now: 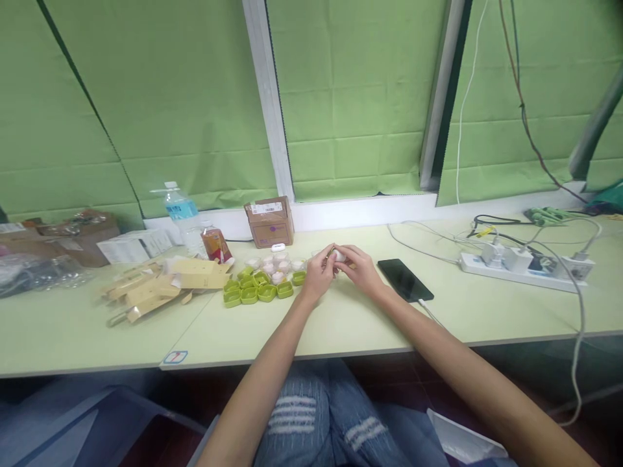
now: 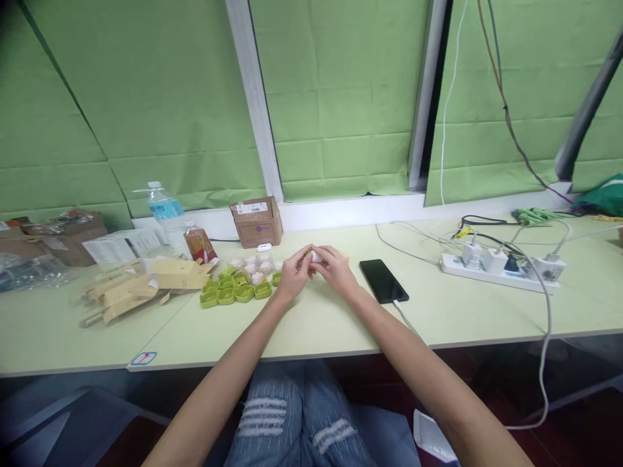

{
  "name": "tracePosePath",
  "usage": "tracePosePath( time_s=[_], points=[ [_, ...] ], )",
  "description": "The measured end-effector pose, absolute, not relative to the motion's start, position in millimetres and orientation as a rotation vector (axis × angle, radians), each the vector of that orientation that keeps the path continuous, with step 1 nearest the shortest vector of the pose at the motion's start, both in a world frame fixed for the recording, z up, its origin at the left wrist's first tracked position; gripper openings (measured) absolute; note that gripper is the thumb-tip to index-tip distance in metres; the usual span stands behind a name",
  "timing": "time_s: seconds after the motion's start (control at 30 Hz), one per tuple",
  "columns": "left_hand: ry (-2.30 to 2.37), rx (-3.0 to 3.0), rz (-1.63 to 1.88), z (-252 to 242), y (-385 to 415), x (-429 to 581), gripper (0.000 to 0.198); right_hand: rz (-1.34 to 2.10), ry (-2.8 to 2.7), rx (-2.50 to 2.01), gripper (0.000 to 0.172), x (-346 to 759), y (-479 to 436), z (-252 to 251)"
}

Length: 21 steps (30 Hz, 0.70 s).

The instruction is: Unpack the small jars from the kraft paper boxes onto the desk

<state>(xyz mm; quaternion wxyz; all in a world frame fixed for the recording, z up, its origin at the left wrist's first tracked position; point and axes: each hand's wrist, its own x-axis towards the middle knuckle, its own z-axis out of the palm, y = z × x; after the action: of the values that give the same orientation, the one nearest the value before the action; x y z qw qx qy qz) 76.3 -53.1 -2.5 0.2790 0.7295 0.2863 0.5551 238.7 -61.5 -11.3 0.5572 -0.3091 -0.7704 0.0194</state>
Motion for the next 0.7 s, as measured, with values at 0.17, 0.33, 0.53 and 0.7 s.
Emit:
tracePosePath(
  time_s=[0.17, 0.33, 0.53, 0.7],
  points=[
    [0.825, 2.071, 1.485, -2.3, -53.8, 74.1, 0.043, 0.073, -1.834, -0.71, 0.038, 237.9, -61.2, -13.1],
    [0.868, 2.171, 1.439, 4.3, -58.3, 69.7, 0.039, 0.067, -1.836, -0.679, 0.036, 233.1, -64.3, -11.3],
    [0.811, 2.037, 1.448, 3.4, -55.9, 74.0, 0.039, 0.029, -1.827, -0.701, 0.034, 232.1, -64.9, -9.1],
    [0.708, 1.665, 1.461, 2.5, -47.3, 78.8, 0.045, 0.07, -1.797, -0.689, 0.033, 231.2, -68.5, -6.2]
  ],
)
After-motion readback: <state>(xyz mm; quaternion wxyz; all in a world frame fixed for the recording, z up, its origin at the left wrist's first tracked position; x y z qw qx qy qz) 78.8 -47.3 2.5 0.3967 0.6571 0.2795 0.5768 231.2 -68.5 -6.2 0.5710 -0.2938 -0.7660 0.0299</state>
